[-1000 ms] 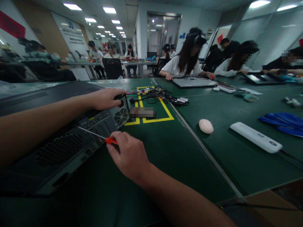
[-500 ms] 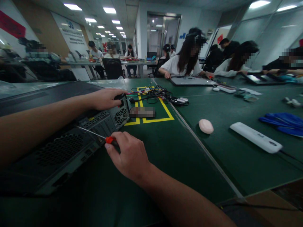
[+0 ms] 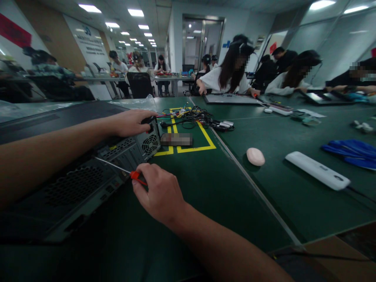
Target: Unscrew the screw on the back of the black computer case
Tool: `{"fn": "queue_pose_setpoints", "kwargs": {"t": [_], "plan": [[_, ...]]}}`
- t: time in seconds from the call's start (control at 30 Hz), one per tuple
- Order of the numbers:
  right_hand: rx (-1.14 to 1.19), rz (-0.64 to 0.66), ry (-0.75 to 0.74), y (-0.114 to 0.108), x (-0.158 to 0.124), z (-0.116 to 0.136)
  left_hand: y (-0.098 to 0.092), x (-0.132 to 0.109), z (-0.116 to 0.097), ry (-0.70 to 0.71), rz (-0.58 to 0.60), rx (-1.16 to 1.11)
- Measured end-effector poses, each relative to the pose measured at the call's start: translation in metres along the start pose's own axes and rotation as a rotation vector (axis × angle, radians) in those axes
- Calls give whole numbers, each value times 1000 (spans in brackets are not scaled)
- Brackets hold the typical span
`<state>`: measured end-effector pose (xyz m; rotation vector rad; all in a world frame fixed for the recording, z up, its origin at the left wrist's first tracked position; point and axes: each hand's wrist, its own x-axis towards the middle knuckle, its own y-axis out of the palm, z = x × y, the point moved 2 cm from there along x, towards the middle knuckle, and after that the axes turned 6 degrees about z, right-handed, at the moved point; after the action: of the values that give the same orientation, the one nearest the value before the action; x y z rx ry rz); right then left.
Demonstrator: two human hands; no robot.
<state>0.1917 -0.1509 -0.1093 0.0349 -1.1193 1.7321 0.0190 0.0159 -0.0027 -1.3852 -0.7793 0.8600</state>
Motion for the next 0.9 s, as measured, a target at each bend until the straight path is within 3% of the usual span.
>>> {"fn": "queue_pose_setpoints", "kwargs": {"t": [0.9], "plan": [[-21, -19, -18, -3, 0, 0, 3, 4, 4, 4, -10, 9]]}}
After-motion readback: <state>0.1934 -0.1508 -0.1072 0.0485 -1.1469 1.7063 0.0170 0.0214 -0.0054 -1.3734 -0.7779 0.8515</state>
